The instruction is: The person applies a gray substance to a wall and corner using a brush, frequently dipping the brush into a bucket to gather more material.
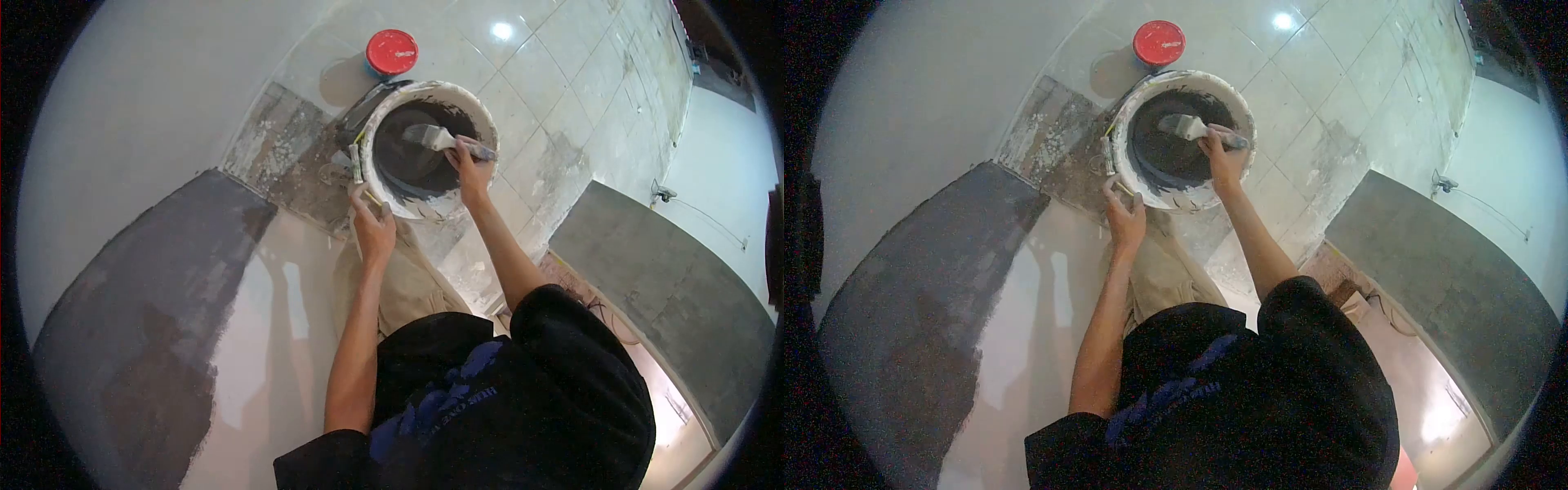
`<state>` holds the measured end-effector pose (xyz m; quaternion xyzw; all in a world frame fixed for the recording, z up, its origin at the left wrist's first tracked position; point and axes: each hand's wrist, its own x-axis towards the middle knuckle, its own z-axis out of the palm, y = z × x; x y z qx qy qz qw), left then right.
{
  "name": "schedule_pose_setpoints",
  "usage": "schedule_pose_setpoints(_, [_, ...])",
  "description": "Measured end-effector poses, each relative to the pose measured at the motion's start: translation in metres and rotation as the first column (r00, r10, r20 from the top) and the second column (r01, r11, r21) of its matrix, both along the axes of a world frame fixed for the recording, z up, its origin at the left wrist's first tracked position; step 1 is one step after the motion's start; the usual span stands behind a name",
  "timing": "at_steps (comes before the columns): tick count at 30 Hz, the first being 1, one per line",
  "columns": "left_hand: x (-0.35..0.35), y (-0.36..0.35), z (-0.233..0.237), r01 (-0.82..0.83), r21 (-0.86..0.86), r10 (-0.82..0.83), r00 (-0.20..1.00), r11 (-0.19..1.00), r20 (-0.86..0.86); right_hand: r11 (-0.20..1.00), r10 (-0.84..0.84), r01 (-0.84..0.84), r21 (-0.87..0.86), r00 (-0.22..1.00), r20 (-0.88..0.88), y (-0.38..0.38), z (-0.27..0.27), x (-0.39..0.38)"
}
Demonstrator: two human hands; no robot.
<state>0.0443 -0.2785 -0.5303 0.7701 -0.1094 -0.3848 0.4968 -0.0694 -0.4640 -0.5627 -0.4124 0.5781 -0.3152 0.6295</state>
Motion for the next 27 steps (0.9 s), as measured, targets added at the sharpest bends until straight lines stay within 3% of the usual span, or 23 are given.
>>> schedule_pose_setpoints(4, [0.001,0.005,-0.007,0.029,-0.019,-0.029,0.999,0.999,0.019,0.992,-0.092,0.081,0.1,0.989,0.112,-0.004,0.02,-0.017])
schedule_pose_setpoints(7, [0.011,0.009,-0.002,0.135,0.045,-0.139,0.987,0.99,0.083,1.0,-0.021,0.02,0.007,0.998,0.057,-0.004,0.026,-0.022])
schedule_pose_setpoints(13, [0.034,0.041,0.034,0.048,0.048,-0.054,0.991,0.998,0.122,0.995,-0.1,0.099,0.009,0.994,0.043,-0.001,0.023,-0.023])
schedule_pose_setpoints(16, [0.042,0.064,0.058,-0.01,0.183,-0.005,0.997,0.983,0.081,0.994,-0.09,0.089,0.068,0.996,0.001,0.002,0.023,-0.021])
schedule_pose_setpoints(19, [0.046,0.09,0.074,-0.041,0.176,0.026,0.996,0.984,0.089,0.994,-0.076,0.078,-0.081,0.996,0.037,0.009,0.014,-0.013])
schedule_pose_setpoints(22, [0.041,0.119,0.076,-0.053,0.139,0.023,0.977,0.989,0.21,0.989,0.028,-0.035,-0.143,0.998,-0.053,0.009,0.003,-0.014])
schedule_pose_setpoints(25, [0.036,0.134,0.112,-0.12,0.213,0.124,0.992,0.97,-0.009,0.989,-0.032,0.035,-0.142,0.999,0.025,0.015,0.017,-0.008])
schedule_pose_setpoints(27, [0.031,0.153,0.105,-0.159,0.128,0.152,0.986,0.979,0.062,0.991,-0.073,0.071,-0.113,0.997,-0.011,0.016,0.029,-0.008])
